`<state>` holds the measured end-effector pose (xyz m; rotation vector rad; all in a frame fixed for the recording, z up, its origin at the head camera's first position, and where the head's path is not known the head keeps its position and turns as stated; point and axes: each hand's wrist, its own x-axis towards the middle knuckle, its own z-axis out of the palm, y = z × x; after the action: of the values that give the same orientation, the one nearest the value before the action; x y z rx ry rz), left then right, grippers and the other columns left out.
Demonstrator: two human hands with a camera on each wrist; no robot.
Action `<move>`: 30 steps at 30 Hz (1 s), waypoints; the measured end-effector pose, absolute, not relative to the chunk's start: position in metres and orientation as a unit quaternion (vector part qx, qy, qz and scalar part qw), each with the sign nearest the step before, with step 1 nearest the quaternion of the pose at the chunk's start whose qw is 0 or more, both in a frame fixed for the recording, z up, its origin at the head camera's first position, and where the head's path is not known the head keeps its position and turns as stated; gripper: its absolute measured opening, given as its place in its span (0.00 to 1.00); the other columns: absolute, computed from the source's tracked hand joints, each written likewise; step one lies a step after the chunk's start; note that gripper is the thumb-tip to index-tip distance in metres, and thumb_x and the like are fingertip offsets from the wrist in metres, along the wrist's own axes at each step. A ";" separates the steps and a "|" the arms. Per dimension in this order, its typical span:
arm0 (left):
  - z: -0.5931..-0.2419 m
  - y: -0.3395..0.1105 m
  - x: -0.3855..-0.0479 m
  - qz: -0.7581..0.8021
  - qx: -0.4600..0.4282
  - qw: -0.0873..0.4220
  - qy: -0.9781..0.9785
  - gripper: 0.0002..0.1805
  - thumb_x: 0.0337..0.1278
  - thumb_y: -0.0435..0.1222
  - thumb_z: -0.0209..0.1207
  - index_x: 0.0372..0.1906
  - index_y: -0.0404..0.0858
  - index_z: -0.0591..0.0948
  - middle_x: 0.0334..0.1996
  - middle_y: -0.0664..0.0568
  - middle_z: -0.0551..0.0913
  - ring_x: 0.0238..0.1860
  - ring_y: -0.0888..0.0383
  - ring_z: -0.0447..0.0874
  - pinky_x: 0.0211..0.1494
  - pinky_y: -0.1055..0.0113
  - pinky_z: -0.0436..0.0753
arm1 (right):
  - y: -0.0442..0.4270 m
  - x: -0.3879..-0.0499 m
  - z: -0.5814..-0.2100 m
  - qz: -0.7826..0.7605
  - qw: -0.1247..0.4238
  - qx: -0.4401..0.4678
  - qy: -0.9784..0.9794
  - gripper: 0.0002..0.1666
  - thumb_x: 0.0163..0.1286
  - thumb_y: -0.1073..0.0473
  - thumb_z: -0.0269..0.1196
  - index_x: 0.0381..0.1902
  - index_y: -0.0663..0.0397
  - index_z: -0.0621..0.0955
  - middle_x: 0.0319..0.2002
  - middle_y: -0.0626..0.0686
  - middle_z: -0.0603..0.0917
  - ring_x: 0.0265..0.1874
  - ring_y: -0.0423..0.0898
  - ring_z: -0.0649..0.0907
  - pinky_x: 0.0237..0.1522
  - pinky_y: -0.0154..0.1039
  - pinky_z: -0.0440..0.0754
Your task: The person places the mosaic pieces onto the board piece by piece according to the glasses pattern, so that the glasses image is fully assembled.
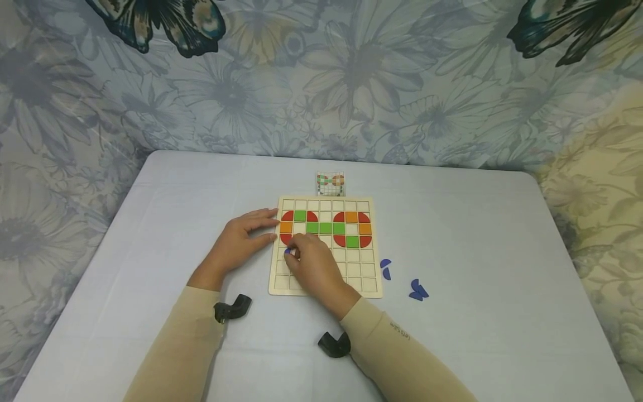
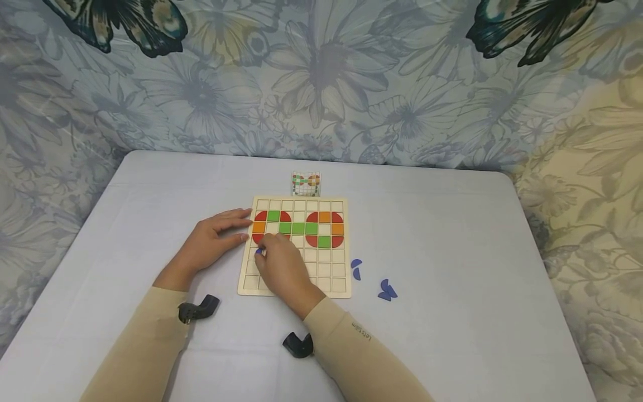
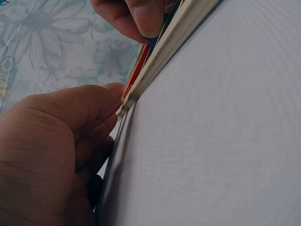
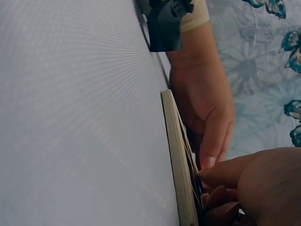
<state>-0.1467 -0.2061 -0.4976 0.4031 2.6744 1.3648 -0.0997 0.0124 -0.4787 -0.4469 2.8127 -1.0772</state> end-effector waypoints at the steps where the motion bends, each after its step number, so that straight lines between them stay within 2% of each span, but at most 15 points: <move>1: -0.498 -0.206 -0.147 0.450 0.132 0.056 0.881 0.19 0.70 0.36 0.73 0.63 0.44 0.90 0.72 0.63 0.79 0.78 0.57 0.69 0.82 0.48 0.64 | 0.012 -0.100 -0.479 -0.355 0.050 -0.145 0.922 0.09 0.76 0.61 0.72 0.50 0.56 0.87 0.37 0.47 0.83 0.36 0.45 0.79 0.36 0.37 0.81; 9: -0.500 -0.208 -0.146 0.456 0.132 0.053 0.879 0.19 0.69 0.37 0.74 0.63 0.45 0.91 0.73 0.64 0.79 0.78 0.56 0.69 0.82 0.48 0.63 | 0.015 -0.099 -0.482 -0.396 0.060 -0.136 0.906 0.13 0.77 0.58 0.70 0.54 0.57 0.87 0.34 0.46 0.78 0.34 0.45 0.78 0.33 0.38 0.79; 13: -0.500 -0.208 -0.146 0.458 0.136 0.051 0.877 0.19 0.69 0.36 0.74 0.62 0.44 0.91 0.73 0.63 0.79 0.78 0.56 0.69 0.82 0.47 0.63 | 0.017 -0.098 -0.483 -0.443 0.052 -0.127 0.886 0.14 0.82 0.49 0.66 0.51 0.54 0.87 0.32 0.45 0.79 0.33 0.44 0.79 0.35 0.41 0.80; 17: -0.500 -0.207 -0.146 0.456 0.131 0.054 0.878 0.19 0.69 0.37 0.74 0.63 0.45 0.91 0.73 0.64 0.79 0.78 0.56 0.69 0.82 0.47 0.63 | 0.020 -0.097 -0.484 -0.514 0.057 -0.111 0.849 0.25 0.86 0.37 0.57 0.48 0.51 0.86 0.30 0.47 0.81 0.29 0.44 0.81 0.33 0.42 0.82; 20: -0.499 -0.207 -0.145 0.457 0.127 0.060 0.879 0.20 0.69 0.38 0.74 0.63 0.45 0.91 0.73 0.63 0.79 0.79 0.55 0.69 0.82 0.46 0.63 | 0.025 -0.096 -0.483 -0.584 0.077 -0.097 0.803 0.32 0.88 0.34 0.51 0.51 0.56 0.85 0.32 0.52 0.84 0.24 0.47 0.82 0.28 0.42 0.84; 22: -0.499 -0.206 -0.145 0.458 0.126 0.062 0.878 0.20 0.69 0.38 0.74 0.63 0.45 0.90 0.73 0.62 0.79 0.79 0.54 0.69 0.82 0.46 0.63 | 0.029 -0.095 -0.482 -0.635 0.094 -0.097 0.761 0.34 0.90 0.37 0.48 0.56 0.62 0.84 0.34 0.57 0.85 0.23 0.51 0.83 0.27 0.43 0.87; 26: -0.499 -0.206 -0.146 0.456 0.131 0.060 0.878 0.20 0.70 0.37 0.74 0.63 0.44 0.90 0.73 0.62 0.79 0.79 0.54 0.69 0.82 0.46 0.63 | 0.038 -0.097 -0.478 -0.712 0.120 -0.113 0.683 0.37 0.92 0.41 0.40 0.63 0.69 0.80 0.44 0.62 0.86 0.32 0.54 0.86 0.35 0.41 0.90; 30: -0.498 -0.206 -0.146 0.451 0.135 0.060 0.880 0.20 0.70 0.37 0.73 0.64 0.44 0.90 0.73 0.62 0.79 0.79 0.54 0.68 0.82 0.46 0.63 | 0.046 -0.098 -0.474 -0.769 0.149 -0.126 0.608 0.49 0.89 0.29 0.37 0.68 0.70 0.77 0.53 0.70 0.84 0.42 0.55 0.86 0.46 0.42 0.88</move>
<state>-0.1463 -0.2062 -0.4983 0.4099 2.6654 1.3642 -0.0978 0.0459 -0.4744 -0.3625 1.7489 -2.2110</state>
